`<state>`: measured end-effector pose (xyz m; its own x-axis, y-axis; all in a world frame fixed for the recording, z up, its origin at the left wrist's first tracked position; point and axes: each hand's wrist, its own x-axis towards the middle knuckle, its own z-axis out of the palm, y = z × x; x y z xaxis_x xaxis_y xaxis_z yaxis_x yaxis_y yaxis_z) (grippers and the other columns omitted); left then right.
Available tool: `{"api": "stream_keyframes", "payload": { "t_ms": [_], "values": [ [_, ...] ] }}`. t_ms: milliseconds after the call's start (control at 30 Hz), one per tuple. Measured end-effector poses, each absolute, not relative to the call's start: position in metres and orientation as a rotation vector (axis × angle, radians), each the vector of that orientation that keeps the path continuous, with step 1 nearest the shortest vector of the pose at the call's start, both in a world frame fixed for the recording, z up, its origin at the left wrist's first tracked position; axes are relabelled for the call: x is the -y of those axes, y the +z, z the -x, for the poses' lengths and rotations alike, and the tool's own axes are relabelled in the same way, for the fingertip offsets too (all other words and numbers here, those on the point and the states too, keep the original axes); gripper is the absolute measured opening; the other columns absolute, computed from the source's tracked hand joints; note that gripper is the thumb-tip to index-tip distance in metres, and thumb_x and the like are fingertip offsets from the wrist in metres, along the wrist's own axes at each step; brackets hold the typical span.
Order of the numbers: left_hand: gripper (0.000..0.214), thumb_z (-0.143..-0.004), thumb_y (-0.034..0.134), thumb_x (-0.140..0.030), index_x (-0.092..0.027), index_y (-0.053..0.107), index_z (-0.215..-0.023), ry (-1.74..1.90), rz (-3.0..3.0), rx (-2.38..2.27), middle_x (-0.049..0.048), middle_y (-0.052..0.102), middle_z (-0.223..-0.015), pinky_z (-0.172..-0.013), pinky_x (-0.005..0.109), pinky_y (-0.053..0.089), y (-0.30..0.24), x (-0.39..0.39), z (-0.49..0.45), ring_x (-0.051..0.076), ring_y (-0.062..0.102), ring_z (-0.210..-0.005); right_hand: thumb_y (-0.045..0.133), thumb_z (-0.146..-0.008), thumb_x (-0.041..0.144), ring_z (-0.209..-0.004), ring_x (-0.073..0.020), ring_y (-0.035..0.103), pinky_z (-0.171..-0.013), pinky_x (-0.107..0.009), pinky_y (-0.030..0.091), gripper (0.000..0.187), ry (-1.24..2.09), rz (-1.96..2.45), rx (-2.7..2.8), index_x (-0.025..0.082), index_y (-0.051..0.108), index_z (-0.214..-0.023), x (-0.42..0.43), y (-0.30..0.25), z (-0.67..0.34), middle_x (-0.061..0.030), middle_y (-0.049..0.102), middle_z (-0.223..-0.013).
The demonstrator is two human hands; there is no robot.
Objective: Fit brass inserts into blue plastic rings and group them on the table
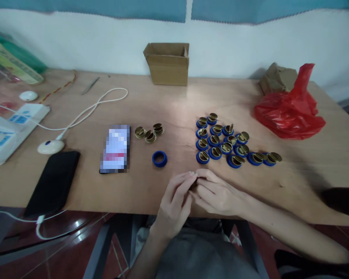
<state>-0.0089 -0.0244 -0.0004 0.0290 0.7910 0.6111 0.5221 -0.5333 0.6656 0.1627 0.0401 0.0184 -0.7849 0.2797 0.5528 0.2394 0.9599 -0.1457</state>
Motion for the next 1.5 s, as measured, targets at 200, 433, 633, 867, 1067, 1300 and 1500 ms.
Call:
{"api": "stream_keyframes", "payload": {
  "t_ms": [200,433,633,867,1067,1300,1500],
  "values": [
    [0.057,-0.090,0.054,0.008,-0.018,0.055,-0.141,1.508,-2.058,-1.361,0.0089,0.066,-0.125,-0.109,0.030,0.056,-0.0010,0.0239,0.0082,0.017,0.064,-0.123,0.052,-0.098,0.004,-0.085,-0.0212,0.055,-0.091,-0.040,0.058,0.027,0.103,0.384,2.526,0.016,0.062,-0.075,-0.0400,0.0187,-0.1642,-0.0047,0.058,-0.072],
    [0.060,-0.090,0.055,0.008,-0.019,0.054,-0.143,1.511,-2.049,-1.331,0.0092,0.066,-0.128,-0.109,0.033,0.056,-0.0022,0.0244,0.0095,0.018,0.064,-0.124,0.051,-0.098,0.006,-0.087,-0.0228,0.055,-0.086,-0.041,0.058,0.028,0.141,0.390,2.494,0.017,0.059,-0.074,-0.0405,0.0189,-0.1634,-0.0045,0.055,-0.070],
    [0.059,-0.089,0.056,0.008,-0.017,0.054,-0.142,1.507,-2.034,-1.339,0.0098,0.066,-0.129,-0.110,0.032,0.055,-0.0044,0.0259,0.0083,0.018,0.063,-0.125,0.052,-0.098,0.006,-0.082,-0.0217,0.053,-0.085,-0.041,0.058,0.030,0.072,0.384,2.540,0.018,0.060,-0.072,-0.0428,0.0195,-0.1647,-0.0032,0.052,-0.069],
    [0.058,-0.089,0.058,0.008,-0.016,0.055,-0.142,1.508,-2.060,-1.323,0.0103,0.068,-0.130,-0.110,0.034,0.055,-0.0057,0.0257,0.0085,0.019,0.063,-0.126,0.047,-0.097,0.001,-0.085,-0.0228,0.053,-0.089,-0.044,0.056,0.029,0.074,0.361,2.658,0.013,0.065,-0.077,-0.0429,0.0209,-0.1690,-0.0068,0.056,-0.076],
    [0.058,-0.088,0.061,0.009,-0.014,0.056,-0.141,1.529,-2.100,-1.319,0.0109,0.070,-0.128,-0.108,0.034,0.058,-0.0037,0.0245,0.0077,0.020,0.065,-0.125,0.042,-0.097,0.001,-0.093,-0.0249,0.052,-0.087,-0.041,0.056,0.030,0.233,0.411,2.660,0.010,0.066,-0.082,-0.0431,0.0234,-0.1700,-0.0102,0.058,-0.080],
    [0.057,-0.087,0.060,0.010,-0.012,0.057,-0.140,1.525,-2.134,-1.326,0.0113,0.071,-0.127,-0.108,0.033,0.058,-0.0031,0.0243,0.0063,0.019,0.066,-0.125,0.039,-0.098,0.001,-0.092,-0.0241,0.053,-0.085,-0.039,0.058,0.031,0.295,0.426,2.631,0.009,0.067,-0.086,-0.0440,0.0215,-0.1694,-0.0112,0.061,-0.082],
    [0.060,-0.088,0.061,0.007,-0.018,0.056,-0.142,1.525,-1.994,-1.329,0.0091,0.071,-0.131,-0.108,0.035,0.058,-0.0063,0.0259,0.0085,0.019,0.067,-0.124,0.042,-0.099,0.002,-0.095,-0.0255,0.056,-0.081,-0.038,0.059,0.029,0.298,0.429,2.518,0.012,0.064,-0.083,-0.0456,0.0220,-0.1664,-0.0103,0.063,-0.078]
  ]
}}
